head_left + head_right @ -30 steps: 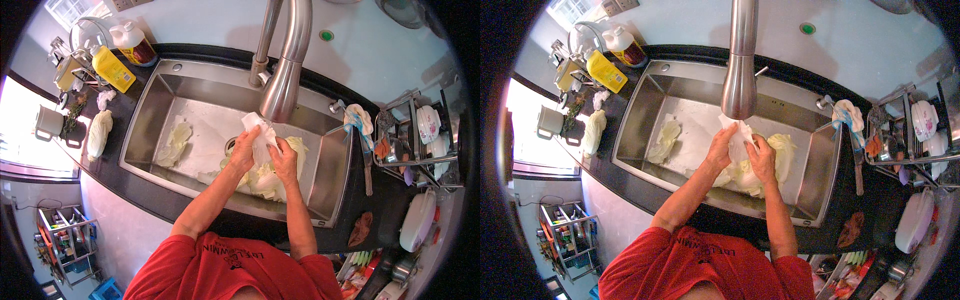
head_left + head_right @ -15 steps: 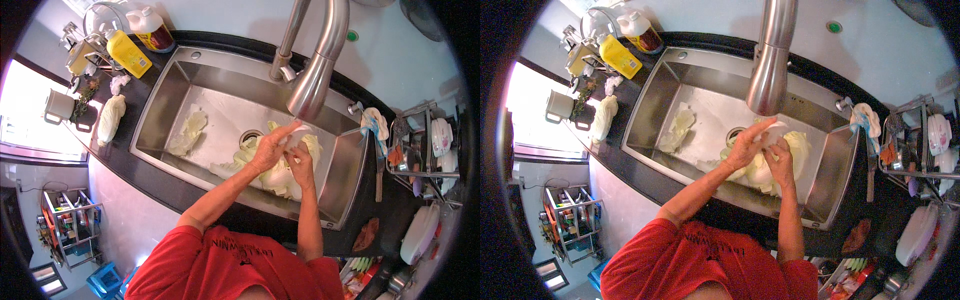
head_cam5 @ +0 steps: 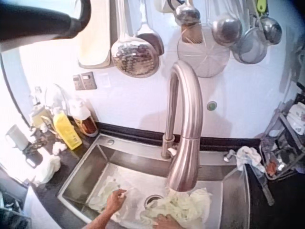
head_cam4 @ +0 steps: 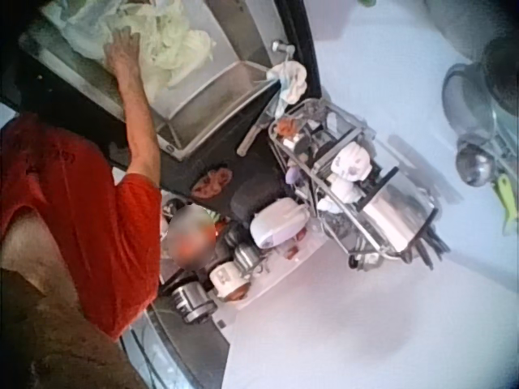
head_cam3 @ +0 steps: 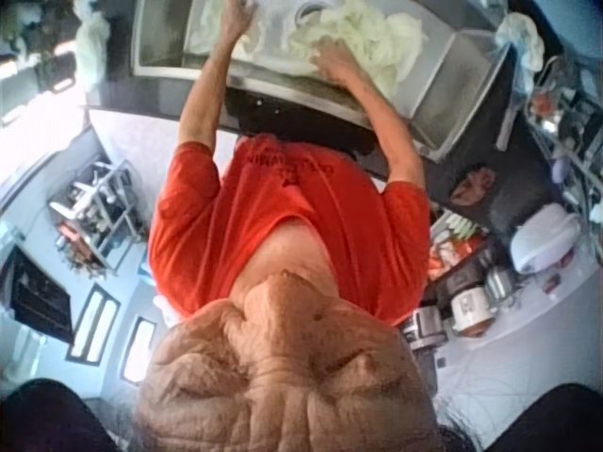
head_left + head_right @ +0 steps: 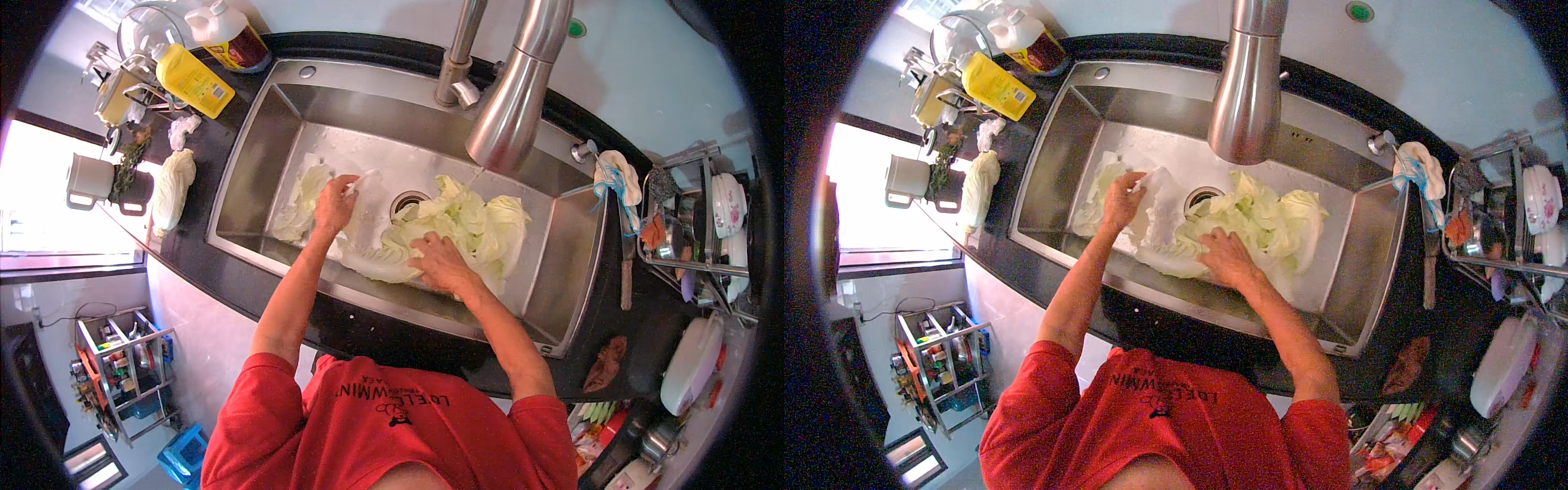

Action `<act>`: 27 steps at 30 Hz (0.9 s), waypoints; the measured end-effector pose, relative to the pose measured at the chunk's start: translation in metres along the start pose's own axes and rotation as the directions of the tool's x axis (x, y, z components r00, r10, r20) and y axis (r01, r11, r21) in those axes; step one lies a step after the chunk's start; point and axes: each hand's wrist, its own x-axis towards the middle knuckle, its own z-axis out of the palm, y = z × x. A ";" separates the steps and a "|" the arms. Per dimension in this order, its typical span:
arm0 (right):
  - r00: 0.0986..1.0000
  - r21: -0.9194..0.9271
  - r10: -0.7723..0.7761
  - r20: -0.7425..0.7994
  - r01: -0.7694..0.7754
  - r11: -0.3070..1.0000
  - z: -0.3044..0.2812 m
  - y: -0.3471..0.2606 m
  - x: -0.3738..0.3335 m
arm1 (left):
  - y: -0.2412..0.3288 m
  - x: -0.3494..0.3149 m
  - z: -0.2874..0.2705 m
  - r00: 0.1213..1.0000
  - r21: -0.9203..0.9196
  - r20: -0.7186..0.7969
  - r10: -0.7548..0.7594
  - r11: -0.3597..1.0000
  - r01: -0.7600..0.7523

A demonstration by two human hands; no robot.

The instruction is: The person stands at a kitchen sink and removes outer leaves from a head of cabbage, placing them into the sink. They then rinse the cabbage leaves under running water from the faucet, handling them one by one and separating them into the sink basin.

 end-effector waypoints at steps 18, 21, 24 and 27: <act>0.998 -0.219 -0.006 0.059 0.019 0.975 0.031 0.004 -0.011 | -0.025 -0.026 0.032 0.851 0.382 0.410 -0.327 0.909 0.165; 0.995 -0.290 0.017 0.097 0.012 0.957 0.049 0.015 -0.016 | -0.015 -0.044 0.041 0.825 0.509 0.416 -0.383 0.849 0.137; 1.000 -0.146 0.013 -0.017 -0.015 0.989 0.043 0.016 -0.016 | -0.021 -0.046 0.045 0.775 0.546 0.495 -0.394 0.834 0.075; 0.988 0.008 0.051 -0.145 -0.051 0.999 0.012 0.000 -0.010 | -0.026 -0.043 0.046 0.710 0.528 0.545 -0.447 0.840 0.124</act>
